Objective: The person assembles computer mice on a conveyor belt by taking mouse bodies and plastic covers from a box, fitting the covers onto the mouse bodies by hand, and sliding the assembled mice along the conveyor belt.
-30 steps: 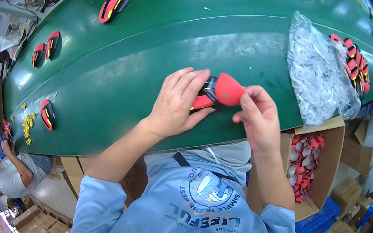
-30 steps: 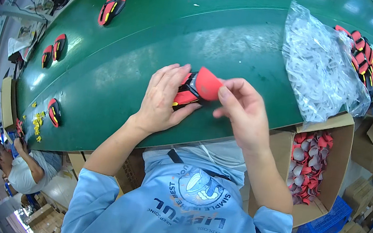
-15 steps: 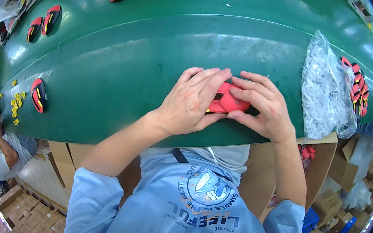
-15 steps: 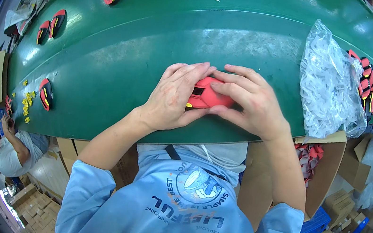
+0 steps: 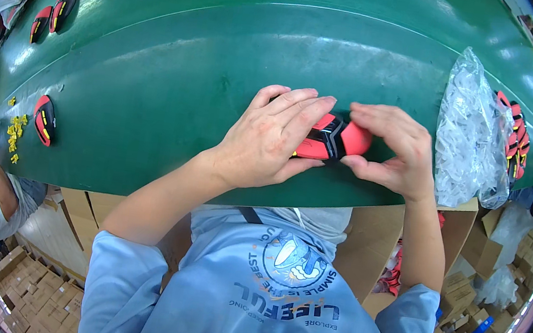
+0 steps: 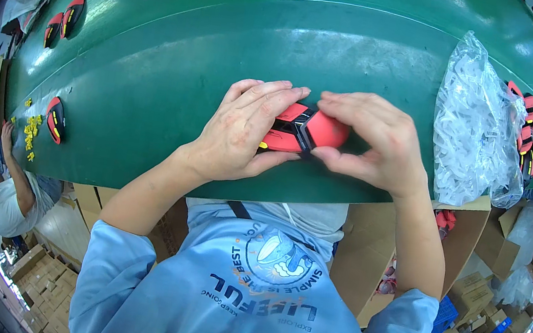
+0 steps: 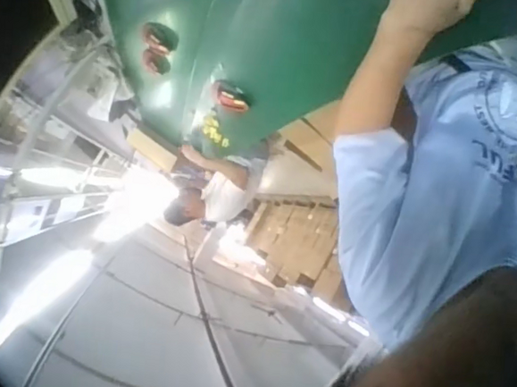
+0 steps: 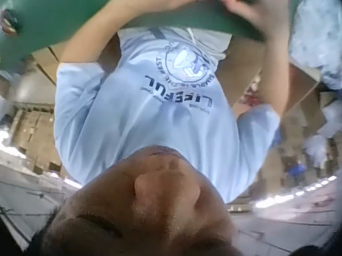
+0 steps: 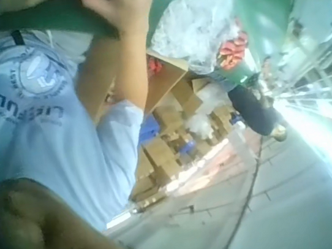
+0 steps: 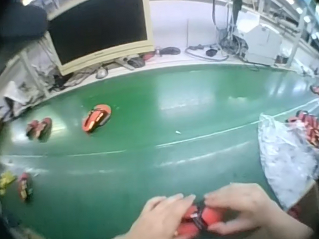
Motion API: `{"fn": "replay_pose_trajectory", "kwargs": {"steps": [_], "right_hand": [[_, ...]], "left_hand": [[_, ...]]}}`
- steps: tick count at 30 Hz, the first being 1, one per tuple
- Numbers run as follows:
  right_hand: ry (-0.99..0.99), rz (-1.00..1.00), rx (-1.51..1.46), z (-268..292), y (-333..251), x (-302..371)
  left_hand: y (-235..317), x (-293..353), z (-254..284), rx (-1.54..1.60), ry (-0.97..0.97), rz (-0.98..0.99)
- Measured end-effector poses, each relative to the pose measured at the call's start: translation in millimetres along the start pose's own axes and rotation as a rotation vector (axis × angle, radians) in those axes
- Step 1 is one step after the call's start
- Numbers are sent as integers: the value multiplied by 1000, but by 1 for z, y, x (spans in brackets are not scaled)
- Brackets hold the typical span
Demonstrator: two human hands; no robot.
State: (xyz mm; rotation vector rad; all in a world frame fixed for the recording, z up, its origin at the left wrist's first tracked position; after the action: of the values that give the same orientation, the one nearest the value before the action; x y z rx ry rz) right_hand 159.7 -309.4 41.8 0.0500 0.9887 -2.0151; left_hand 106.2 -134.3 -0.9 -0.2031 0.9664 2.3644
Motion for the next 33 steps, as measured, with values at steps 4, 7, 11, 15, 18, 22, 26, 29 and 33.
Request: {"fn": "replay_pose_trajectory", "kwargs": {"steps": [4, 7, 11, 15, 18, 22, 26, 29, 33], "right_hand": [[-112, -1, -4, -17, 5, 5], [-137, 0, 94, -21, 6, 12], [-124, -81, 216, -23, 3, 20], [-94, -124, 258, -25, 7, 31], [-81, -141, 253, -30, 12, 38], [-36, -155, 258, -27, 11, 37], [-54, -222, 144, -26, 8, 28], [-58, -147, 191, -24, 6, 24], [-29, -92, 276, -18, 6, 23]], "left_hand": [[0, 0, -1, 4, 3, 13], [-1, 0, 0, 1, 1, 10], [0, 0, 0, 16, -13, 11], [12, -6, 2, -48, -23, -105], [24, -4, -11, -175, -100, -331], [13, -7, -2, -76, -174, -319], [-2, -8, 1, 24, -132, -146], [1, -9, -1, 26, -135, -154], [-2, -9, 3, 113, -98, -129]]}}
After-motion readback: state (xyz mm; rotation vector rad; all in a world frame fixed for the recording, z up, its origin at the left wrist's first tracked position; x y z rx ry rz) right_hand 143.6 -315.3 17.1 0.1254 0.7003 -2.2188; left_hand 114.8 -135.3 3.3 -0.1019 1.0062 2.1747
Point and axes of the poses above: each hand's wrist, its own x-axis away from the middle knuckle, its own z-axis out of the back of the hand, y = z × x, the point moved 8 cm from there along -x, towards the middle knuckle, and after that the axes turned 1 degree about z, right-handed, at the moved point
